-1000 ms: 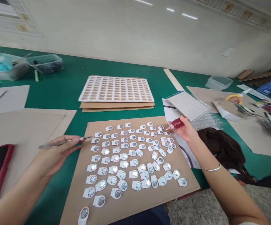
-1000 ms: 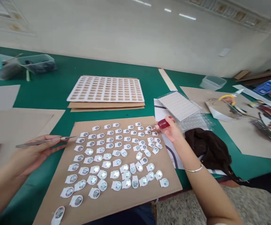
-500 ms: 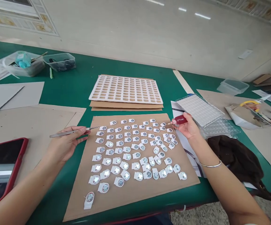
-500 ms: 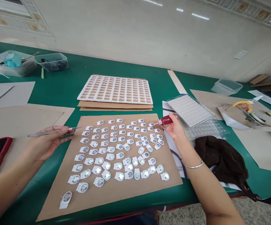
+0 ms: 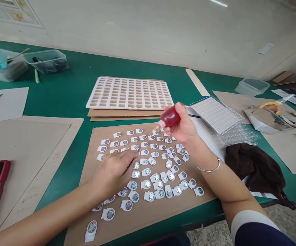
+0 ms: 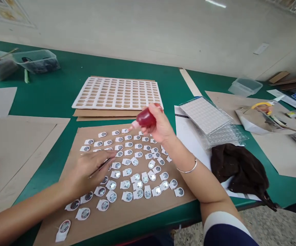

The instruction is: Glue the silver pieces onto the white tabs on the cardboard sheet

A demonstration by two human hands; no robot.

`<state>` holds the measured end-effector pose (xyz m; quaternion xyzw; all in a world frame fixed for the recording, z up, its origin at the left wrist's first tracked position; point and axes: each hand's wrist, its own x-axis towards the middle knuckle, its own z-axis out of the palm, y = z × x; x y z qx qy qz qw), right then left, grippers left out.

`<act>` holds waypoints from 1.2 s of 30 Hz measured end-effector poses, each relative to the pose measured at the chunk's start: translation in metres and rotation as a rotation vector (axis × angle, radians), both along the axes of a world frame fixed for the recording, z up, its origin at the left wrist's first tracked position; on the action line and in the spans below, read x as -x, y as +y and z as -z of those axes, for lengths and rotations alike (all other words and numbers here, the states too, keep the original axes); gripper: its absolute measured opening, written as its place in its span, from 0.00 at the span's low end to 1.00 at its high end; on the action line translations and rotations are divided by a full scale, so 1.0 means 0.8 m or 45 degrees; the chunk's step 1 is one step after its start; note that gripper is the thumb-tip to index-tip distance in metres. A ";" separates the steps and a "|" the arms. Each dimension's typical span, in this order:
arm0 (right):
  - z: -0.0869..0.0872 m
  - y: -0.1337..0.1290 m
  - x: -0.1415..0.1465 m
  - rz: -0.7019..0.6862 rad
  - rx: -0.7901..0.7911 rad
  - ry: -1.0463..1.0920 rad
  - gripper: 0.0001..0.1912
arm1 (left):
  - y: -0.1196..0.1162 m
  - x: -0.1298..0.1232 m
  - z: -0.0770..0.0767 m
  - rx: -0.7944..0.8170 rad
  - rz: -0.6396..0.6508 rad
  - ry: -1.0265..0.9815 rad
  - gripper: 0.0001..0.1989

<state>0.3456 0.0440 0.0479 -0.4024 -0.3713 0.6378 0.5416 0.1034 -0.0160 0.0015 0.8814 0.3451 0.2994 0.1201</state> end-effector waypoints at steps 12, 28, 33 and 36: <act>0.005 0.008 0.049 -0.222 0.041 0.024 0.20 | -0.018 0.008 0.008 -0.116 0.069 0.094 0.12; 0.032 -0.004 0.058 -0.197 0.058 -0.095 0.17 | -0.022 0.007 0.014 -0.119 0.040 0.205 0.14; 0.036 -0.003 0.058 -0.254 0.112 -0.109 0.17 | -0.023 0.005 0.012 -0.142 0.052 0.220 0.13; 0.036 -0.001 0.061 -0.246 0.142 -0.148 0.18 | -0.025 0.003 0.010 -0.108 0.079 0.224 0.12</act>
